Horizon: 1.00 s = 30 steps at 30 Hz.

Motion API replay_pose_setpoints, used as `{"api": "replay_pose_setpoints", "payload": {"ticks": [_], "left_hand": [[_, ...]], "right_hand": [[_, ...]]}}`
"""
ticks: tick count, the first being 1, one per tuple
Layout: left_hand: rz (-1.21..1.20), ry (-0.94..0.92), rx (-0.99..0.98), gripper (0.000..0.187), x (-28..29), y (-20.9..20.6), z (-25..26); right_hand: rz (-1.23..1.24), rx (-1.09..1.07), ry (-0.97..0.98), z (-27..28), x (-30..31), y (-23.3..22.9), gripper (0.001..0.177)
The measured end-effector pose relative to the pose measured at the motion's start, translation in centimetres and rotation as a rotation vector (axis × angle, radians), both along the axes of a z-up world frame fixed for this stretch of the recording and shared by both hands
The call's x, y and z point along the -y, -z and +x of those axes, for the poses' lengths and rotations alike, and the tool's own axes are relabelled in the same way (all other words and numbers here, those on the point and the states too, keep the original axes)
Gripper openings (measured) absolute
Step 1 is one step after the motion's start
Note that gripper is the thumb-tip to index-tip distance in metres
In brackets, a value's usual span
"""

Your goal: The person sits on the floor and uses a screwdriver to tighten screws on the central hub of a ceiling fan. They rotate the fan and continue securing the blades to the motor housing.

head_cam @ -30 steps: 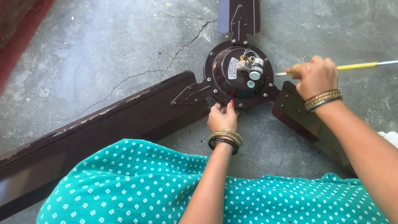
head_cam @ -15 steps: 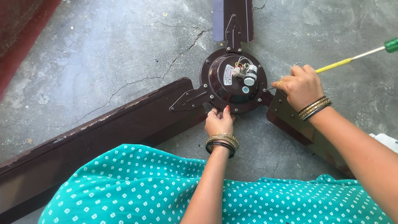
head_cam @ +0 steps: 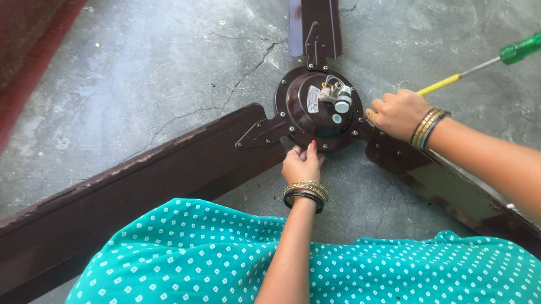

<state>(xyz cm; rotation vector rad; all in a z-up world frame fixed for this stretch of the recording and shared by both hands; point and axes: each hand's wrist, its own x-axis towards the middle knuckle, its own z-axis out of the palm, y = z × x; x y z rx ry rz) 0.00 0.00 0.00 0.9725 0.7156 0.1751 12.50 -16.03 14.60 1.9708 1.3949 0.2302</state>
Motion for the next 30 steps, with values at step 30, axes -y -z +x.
{"api": "replay_pose_setpoints", "payload": {"ticks": [30], "left_hand": [[0.125, -0.016, 0.015, 0.038, 0.5, 2.2, 0.4]], "right_hand": [[0.22, -0.154, 0.698, -3.5, -0.6, 2.9, 0.021]]}}
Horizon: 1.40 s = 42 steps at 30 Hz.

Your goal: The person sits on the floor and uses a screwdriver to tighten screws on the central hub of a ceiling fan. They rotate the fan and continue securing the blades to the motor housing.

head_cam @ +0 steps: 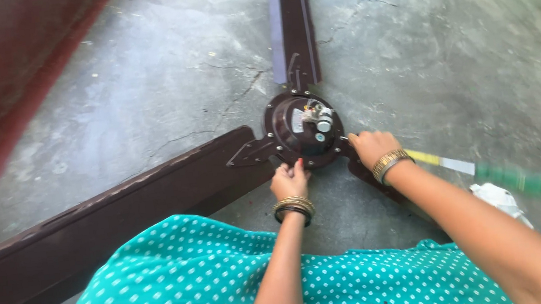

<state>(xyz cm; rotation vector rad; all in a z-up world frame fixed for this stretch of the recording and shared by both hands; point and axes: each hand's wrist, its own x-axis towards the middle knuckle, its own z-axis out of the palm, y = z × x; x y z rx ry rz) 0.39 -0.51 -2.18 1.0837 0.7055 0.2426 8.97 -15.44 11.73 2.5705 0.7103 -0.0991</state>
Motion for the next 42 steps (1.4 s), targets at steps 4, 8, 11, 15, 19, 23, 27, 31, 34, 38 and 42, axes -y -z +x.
{"api": "replay_pose_setpoints", "payload": {"ticks": [4, 8, 11, 15, 19, 23, 27, 31, 34, 38, 42], "left_hand": [[-0.001, -0.001, 0.042, 0.034, -0.2, 0.2, 0.1], [-0.001, -0.012, 0.029, 0.031, -0.1, 0.8, -0.1], [-0.013, -0.023, 0.033, 0.031, 0.0, 1.1, -0.2], [0.001, -0.012, 0.01, 0.031, 0.0, 0.8, 0.1], [0.017, -0.01, -0.005, 0.031, -0.2, 0.5, 0.0], [0.048, 0.003, -0.027, 0.028, -0.4, 0.3, 0.0], [-0.024, 0.016, -0.021, 0.028, -0.4, 0.5, -0.1], [-0.02, 0.004, -0.024, 0.031, -0.3, 0.5, 0.1], [-0.015, -0.011, -0.043, 0.036, -0.2, 0.6, 0.3], [-0.015, 0.003, -0.042, 0.035, -0.1, 0.7, 0.4], [-0.033, -0.004, -0.04, 0.036, 0.0, 0.7, 0.2]], "right_hand": [[0.108, 0.105, -0.049, -1.3, 1.2, 1.6, 0.027], [0.022, 0.135, -0.047, -2.7, 1.2, 1.6, 0.028], [-0.018, 0.145, -0.052, -3.1, 1.1, 1.1, 0.032], [0.033, 0.193, -0.132, -2.6, 1.5, 0.8, 0.032], [0.107, 0.232, -0.268, -1.9, 2.3, 1.0, 0.023], [0.067, 0.278, -0.309, -1.5, 2.5, 1.1, 0.02], [0.144, 0.354, -0.413, -1.7, 2.4, 0.9, 0.015], [0.196, 0.378, -0.455, -2.0, 2.0, 0.4, 0.014], [0.203, 0.336, -0.4, -2.4, 1.7, 0.3, 0.013], [0.252, 0.33, -0.378, -2.5, 1.7, -0.1, 0.014], [0.26, 0.292, -0.333, -2.6, 1.7, 0.1, 0.014]]}}
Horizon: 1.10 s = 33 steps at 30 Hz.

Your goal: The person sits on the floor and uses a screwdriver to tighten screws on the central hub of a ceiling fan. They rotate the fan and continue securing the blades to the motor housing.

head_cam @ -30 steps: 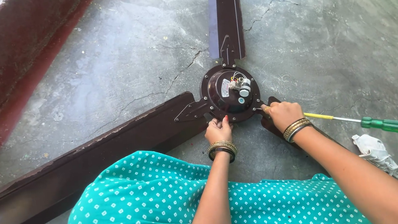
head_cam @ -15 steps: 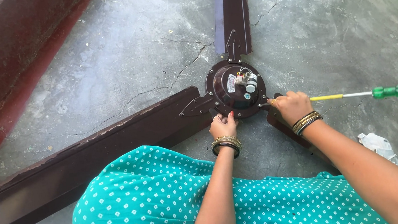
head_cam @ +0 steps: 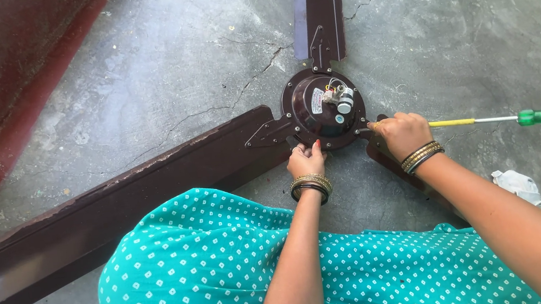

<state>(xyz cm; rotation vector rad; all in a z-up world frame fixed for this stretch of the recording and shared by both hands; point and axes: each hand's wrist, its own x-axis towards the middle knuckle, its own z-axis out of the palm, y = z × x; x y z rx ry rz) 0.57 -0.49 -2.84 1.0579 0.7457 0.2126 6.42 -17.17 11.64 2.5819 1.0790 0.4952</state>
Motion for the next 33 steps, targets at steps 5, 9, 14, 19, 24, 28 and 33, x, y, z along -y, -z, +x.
{"api": "replay_pose_setpoints", "payload": {"ticks": [5, 9, 14, 19, 24, 28, 33], "left_hand": [[0.017, 0.003, 0.006, 0.034, -0.2, -0.3, 0.0], [0.034, 0.01, -0.009, 0.034, -0.2, -0.4, -0.1], [0.045, 0.004, -0.017, 0.036, -0.1, -0.3, -0.1], [0.064, 0.001, -0.02, 0.038, -0.1, -0.3, 0.0], [0.046, 0.005, -0.027, 0.036, -0.1, -0.3, 0.0], [0.059, 0.01, -0.003, 0.032, -0.1, -0.4, -0.2], [0.086, 0.011, -0.002, 0.032, 0.0, -0.5, -0.3]], "right_hand": [[-0.053, -0.024, 0.021, 0.7, -0.3, 0.0, 0.016], [-0.146, -0.038, 0.017, 1.0, -0.5, -0.4, 0.018], [-0.35, -0.022, -0.019, 1.5, -1.0, -0.9, 0.021], [-0.471, -0.031, -0.145, 1.7, -2.0, -1.8, 0.02], [-0.66, -0.095, -0.151, 2.0, -3.5, -2.5, 0.016], [-0.697, -0.188, -0.072, 2.2, -4.3, -3.3, 0.017], [-0.773, -0.316, 0.126, 2.1, -5.4, -3.9, 0.025]]}}
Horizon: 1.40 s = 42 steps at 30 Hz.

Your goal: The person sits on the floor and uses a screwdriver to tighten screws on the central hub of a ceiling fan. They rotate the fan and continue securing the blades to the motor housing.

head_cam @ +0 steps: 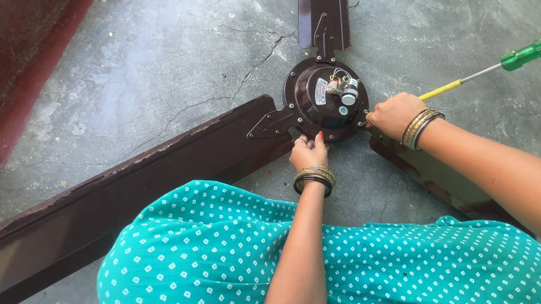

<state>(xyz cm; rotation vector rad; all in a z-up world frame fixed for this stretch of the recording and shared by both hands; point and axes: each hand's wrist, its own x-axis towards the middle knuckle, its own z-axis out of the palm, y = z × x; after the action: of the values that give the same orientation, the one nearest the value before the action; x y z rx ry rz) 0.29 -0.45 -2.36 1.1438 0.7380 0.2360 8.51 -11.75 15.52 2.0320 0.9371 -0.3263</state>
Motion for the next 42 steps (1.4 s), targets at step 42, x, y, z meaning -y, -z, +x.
{"api": "replay_pose_setpoints", "payload": {"ticks": [42], "left_hand": [[0.198, -0.046, -0.154, 0.039, 0.8, 1.6, 1.4]], "right_hand": [[0.754, 0.205, 0.187, -6.8, -0.4, 4.3, 0.036]]}}
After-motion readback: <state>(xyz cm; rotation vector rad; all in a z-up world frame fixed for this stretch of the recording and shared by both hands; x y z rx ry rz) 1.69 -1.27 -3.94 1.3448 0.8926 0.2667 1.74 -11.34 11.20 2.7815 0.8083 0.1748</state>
